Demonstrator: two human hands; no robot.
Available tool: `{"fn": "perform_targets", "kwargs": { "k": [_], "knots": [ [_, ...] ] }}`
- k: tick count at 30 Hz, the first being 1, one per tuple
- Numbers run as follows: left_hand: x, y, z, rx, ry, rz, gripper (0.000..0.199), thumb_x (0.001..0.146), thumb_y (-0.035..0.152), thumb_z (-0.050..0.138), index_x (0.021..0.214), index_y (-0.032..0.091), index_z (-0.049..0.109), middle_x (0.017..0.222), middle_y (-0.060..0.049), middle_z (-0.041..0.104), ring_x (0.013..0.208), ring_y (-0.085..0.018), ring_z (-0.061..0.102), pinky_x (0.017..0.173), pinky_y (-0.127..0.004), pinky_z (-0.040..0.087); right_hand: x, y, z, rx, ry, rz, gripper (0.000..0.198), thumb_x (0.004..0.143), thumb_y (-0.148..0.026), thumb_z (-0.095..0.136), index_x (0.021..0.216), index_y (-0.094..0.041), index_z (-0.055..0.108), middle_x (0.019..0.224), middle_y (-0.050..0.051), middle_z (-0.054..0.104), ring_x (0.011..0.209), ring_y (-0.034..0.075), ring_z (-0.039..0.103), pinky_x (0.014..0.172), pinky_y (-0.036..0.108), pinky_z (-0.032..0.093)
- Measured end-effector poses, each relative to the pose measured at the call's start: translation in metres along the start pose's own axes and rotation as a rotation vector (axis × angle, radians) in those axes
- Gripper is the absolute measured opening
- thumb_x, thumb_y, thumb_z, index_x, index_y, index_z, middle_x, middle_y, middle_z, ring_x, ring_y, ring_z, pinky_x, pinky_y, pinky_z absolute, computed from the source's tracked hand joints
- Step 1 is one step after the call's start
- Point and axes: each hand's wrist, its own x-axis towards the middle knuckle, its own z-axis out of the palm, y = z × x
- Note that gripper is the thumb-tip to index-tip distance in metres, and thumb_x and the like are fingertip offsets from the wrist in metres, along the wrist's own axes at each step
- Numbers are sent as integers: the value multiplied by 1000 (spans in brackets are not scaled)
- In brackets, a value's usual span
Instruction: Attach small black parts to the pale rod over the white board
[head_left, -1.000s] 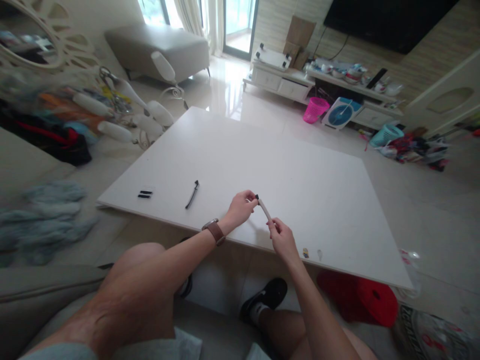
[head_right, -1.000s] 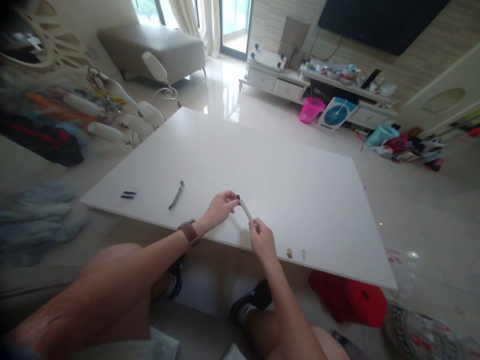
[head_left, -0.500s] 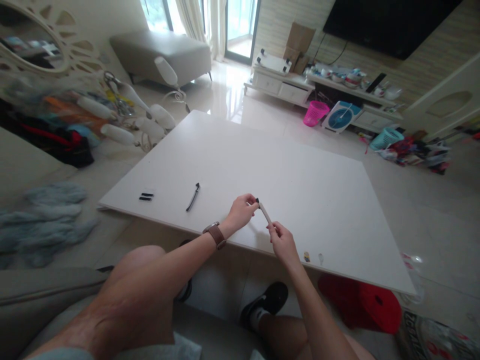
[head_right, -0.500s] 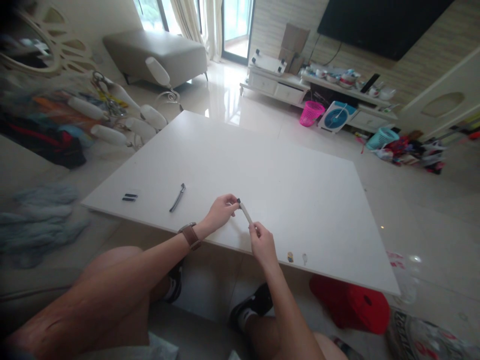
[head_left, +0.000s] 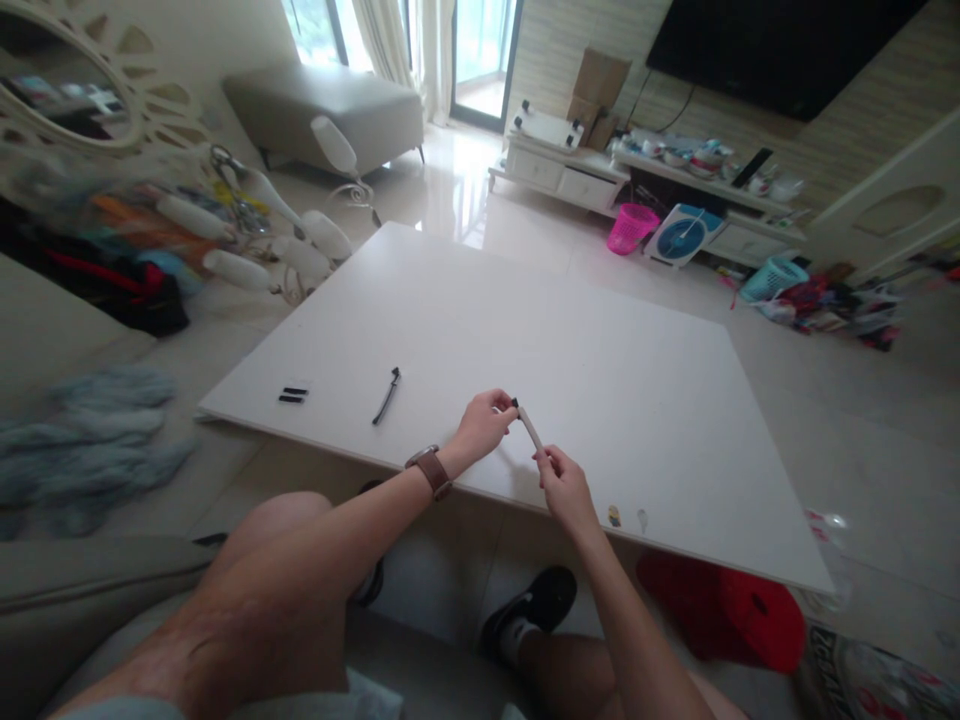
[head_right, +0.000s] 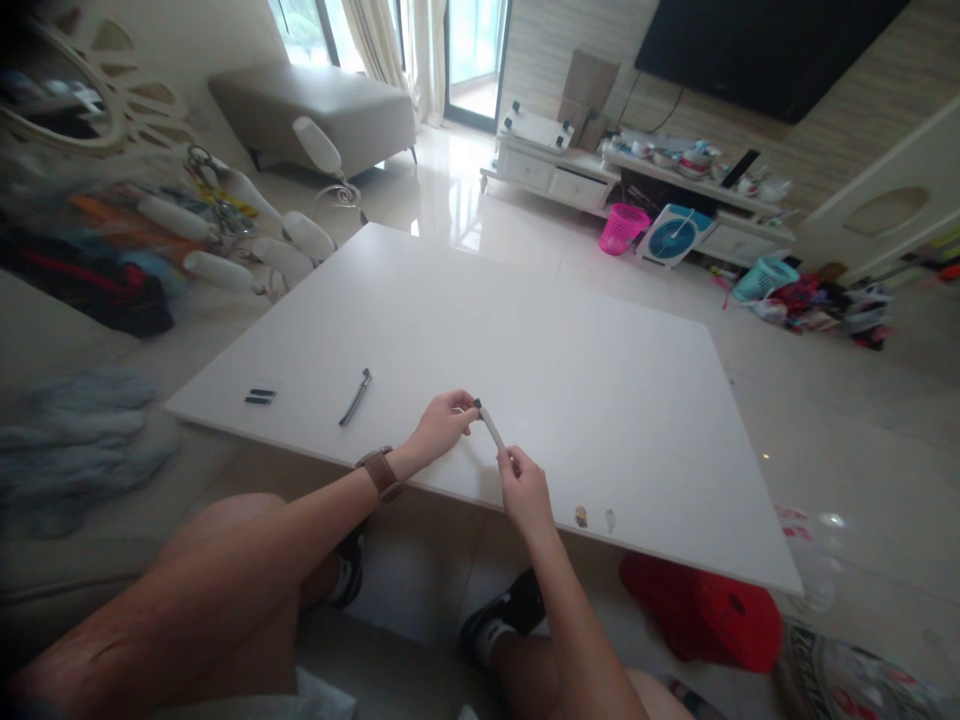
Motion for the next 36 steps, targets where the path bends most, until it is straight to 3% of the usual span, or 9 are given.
{"fn": "perform_targets", "kwargs": {
  "k": [36],
  "knots": [
    [0, -4, 1, -25, -1, 10, 4, 78, 17, 61, 76, 14, 63, 75, -1, 62, 54, -9, 56, 48, -21, 45, -2, 0, 2, -7, -9, -1, 41, 96, -55, 43, 85, -20, 62, 59, -3, 48, 59, 15, 46, 56, 25, 29]
  ]
}}
